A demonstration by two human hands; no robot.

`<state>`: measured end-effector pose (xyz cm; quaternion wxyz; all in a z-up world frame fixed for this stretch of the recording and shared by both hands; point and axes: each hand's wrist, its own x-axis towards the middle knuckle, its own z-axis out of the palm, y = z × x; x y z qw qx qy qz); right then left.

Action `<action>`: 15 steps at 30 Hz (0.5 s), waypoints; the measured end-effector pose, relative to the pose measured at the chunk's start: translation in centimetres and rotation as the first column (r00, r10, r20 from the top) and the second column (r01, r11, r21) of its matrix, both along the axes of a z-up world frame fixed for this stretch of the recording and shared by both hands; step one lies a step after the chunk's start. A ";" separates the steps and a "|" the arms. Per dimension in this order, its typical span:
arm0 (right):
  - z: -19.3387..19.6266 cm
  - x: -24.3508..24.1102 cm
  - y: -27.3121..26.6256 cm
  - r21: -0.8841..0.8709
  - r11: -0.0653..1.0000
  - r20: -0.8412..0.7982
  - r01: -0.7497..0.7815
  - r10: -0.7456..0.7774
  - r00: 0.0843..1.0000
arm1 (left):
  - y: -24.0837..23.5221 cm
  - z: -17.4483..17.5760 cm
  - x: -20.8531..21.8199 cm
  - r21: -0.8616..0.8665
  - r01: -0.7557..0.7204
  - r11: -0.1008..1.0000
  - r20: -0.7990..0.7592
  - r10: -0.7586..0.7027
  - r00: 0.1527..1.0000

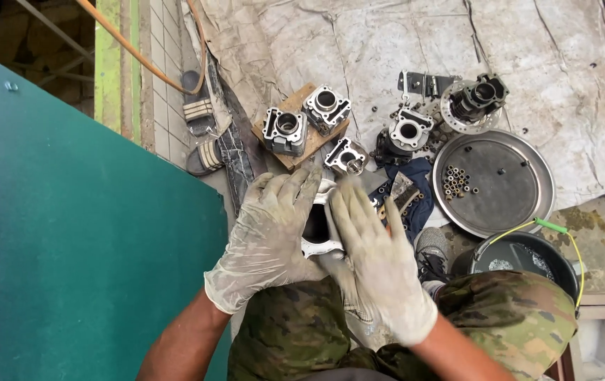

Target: Cleaning and inspecting a motorcycle engine cylinder block on a workshop floor.

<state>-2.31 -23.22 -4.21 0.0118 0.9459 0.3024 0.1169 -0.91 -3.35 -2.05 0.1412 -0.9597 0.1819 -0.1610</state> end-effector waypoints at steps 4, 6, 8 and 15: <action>-0.2 -2.1 -0.7 0.100 0.995 -0.158 0.025 -0.009 0.987 | 0.2 0.8 0.0 -0.058 0.011 0.998 -0.078 -0.016 0.997; -1.5 -0.9 -0.2 0.043 0.996 -0.156 0.076 -0.069 0.985 | -0.1 0.2 -0.5 0.008 -0.005 1.000 -0.086 0.006 0.996; -3.8 2.3 0.3 -0.073 0.982 0.172 0.172 -0.157 0.972 | -0.5 0.0 -0.2 -0.151 -0.014 0.988 -0.048 0.007 0.999; -1.2 -0.5 -0.4 0.061 0.989 -0.036 0.137 -0.135 0.990 | 0.2 0.6 -0.6 -0.146 0.076 0.986 -0.120 -0.094 0.988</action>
